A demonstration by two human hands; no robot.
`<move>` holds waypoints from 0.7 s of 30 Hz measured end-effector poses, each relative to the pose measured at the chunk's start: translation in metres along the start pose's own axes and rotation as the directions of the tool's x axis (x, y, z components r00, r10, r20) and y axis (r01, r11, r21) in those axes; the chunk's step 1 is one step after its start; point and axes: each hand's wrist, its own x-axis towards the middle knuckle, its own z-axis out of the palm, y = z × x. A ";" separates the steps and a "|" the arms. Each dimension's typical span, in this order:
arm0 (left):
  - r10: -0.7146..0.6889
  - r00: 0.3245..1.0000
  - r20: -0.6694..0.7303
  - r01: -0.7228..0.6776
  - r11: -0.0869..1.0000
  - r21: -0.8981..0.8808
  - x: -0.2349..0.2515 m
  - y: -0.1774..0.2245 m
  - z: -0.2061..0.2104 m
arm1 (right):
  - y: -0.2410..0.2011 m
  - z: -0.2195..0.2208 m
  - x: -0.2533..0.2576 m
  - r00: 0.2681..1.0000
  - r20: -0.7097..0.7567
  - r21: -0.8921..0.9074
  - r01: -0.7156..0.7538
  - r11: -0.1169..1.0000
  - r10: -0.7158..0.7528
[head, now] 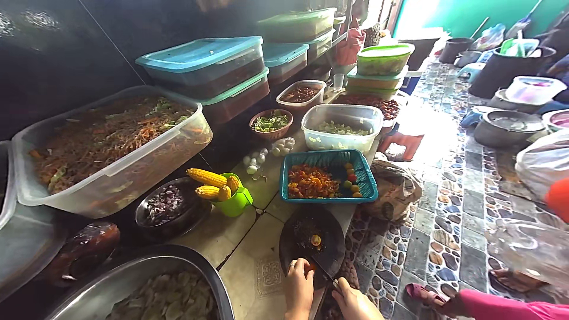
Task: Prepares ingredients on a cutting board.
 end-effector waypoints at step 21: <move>0.047 0.982 -0.180 -0.081 0.980 -0.183 -0.006 -0.012 0.011 | -0.006 -0.012 -0.008 0.999 0.034 0.009 0.008 1.000 -0.008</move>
